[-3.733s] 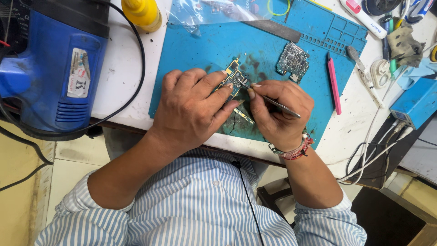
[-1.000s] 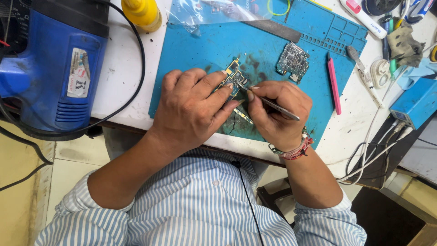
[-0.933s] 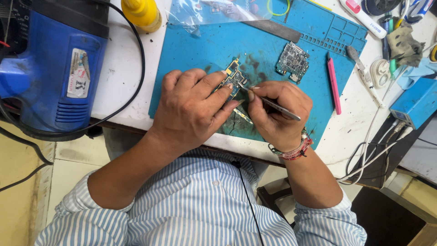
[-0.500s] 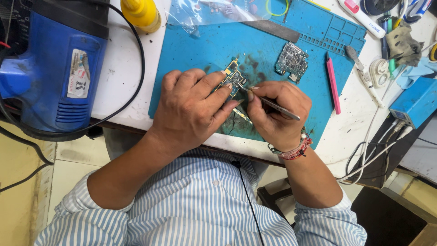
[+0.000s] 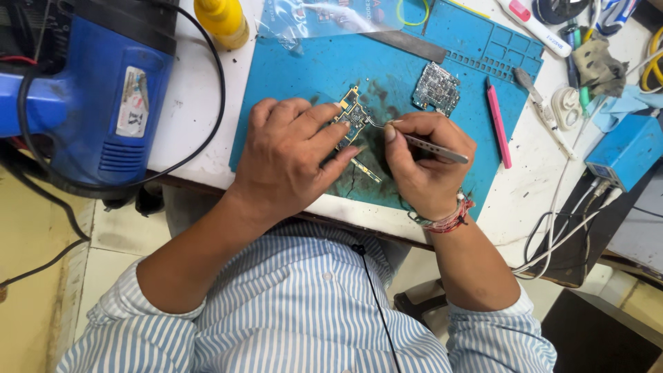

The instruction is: The person uses tweezers to manipulate components on a small circuit board. They apply a liquid from a yellow bottle and use a magnifying glass to inspect the board. Finally, they use a soldering iron to work on the board's connections.

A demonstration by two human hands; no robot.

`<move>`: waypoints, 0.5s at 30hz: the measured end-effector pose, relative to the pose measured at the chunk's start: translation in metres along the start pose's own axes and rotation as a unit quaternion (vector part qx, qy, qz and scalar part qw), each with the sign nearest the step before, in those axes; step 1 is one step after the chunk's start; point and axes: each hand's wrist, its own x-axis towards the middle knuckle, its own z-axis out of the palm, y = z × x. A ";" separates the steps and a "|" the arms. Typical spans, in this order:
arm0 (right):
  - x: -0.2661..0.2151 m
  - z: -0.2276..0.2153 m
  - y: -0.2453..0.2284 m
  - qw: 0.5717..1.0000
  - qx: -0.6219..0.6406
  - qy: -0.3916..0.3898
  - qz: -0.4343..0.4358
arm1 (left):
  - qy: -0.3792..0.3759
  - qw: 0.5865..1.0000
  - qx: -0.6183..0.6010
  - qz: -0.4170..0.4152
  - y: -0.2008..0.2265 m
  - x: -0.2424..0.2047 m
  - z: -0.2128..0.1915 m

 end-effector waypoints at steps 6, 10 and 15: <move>-0.004 -0.005 -0.001 0.995 0.072 -0.069 0.000 | 0.032 0.999 0.000 0.034 0.001 -0.004 -0.001; -0.006 -0.008 0.005 0.991 0.113 -0.064 -0.011 | 0.049 0.998 0.004 0.040 0.002 -0.008 -0.003; -0.007 -0.014 0.016 0.986 0.144 0.078 0.044 | 0.072 0.996 -0.057 -0.002 0.004 -0.009 -0.005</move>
